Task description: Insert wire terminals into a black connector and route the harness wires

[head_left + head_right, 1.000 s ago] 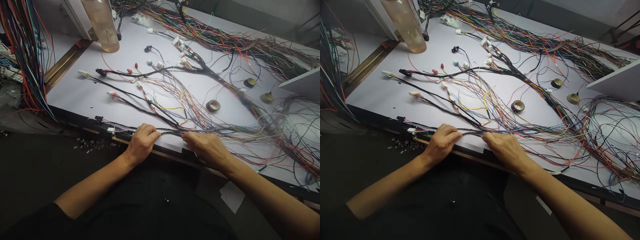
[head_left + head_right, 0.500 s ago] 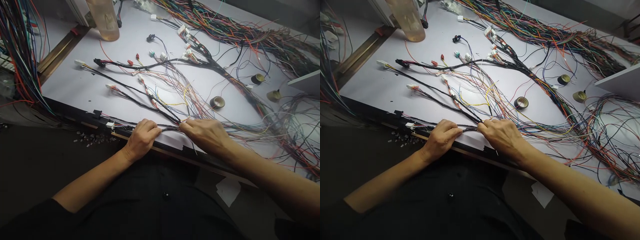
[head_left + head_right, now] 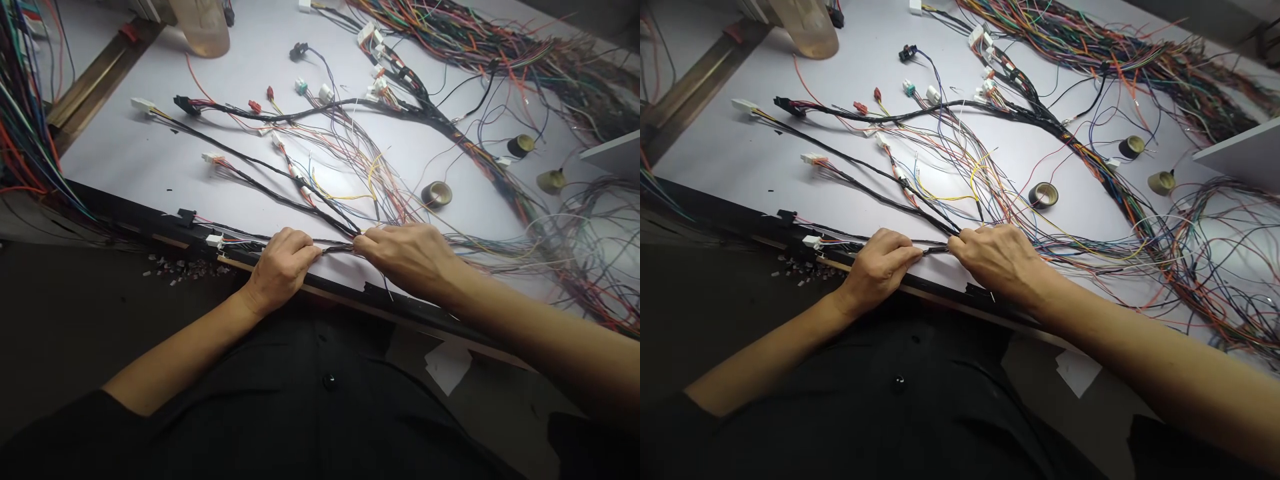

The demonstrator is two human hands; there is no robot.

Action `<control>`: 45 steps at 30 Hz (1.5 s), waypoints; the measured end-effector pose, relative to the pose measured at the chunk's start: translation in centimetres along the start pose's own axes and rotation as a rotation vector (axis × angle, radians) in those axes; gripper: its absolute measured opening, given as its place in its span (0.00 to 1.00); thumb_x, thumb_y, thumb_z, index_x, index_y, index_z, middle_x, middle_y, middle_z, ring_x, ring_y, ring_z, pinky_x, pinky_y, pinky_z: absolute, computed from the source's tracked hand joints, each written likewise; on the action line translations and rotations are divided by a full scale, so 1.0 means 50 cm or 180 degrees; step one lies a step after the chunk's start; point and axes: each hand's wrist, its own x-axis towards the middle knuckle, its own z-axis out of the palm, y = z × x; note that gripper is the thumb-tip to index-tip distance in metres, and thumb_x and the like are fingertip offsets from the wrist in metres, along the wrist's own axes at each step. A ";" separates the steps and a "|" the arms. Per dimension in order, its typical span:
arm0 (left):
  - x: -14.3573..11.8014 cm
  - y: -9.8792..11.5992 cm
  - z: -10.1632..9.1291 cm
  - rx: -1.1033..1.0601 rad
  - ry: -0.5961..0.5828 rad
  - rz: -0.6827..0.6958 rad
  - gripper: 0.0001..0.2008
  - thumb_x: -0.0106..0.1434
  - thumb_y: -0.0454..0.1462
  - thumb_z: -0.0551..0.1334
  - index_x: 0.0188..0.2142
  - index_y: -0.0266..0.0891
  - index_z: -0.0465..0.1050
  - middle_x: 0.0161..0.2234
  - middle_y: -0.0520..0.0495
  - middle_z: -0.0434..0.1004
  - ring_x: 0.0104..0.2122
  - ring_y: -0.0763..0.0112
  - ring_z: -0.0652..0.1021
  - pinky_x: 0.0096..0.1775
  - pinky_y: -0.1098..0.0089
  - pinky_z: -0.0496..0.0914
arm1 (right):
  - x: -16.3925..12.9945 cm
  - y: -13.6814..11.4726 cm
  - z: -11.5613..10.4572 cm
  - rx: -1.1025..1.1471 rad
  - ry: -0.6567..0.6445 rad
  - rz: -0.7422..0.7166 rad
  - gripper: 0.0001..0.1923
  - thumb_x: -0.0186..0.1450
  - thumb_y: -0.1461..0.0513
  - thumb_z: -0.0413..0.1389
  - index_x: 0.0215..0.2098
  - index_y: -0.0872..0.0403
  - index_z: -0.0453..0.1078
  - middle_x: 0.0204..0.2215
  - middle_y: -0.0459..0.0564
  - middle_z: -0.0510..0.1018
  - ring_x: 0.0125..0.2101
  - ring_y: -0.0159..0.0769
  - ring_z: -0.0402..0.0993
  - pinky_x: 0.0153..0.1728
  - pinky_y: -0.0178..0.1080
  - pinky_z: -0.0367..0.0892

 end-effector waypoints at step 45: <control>-0.001 -0.009 0.001 -0.0132 -0.0005 0.0034 0.05 0.64 0.30 0.58 0.36 0.38 0.72 0.31 0.47 0.71 0.34 0.67 0.68 0.38 0.64 0.67 | -0.052 0.011 0.004 -0.0210 -0.0296 0.0157 0.16 0.65 0.73 0.42 0.40 0.54 0.70 0.27 0.48 0.76 0.22 0.31 0.67 0.22 0.37 0.41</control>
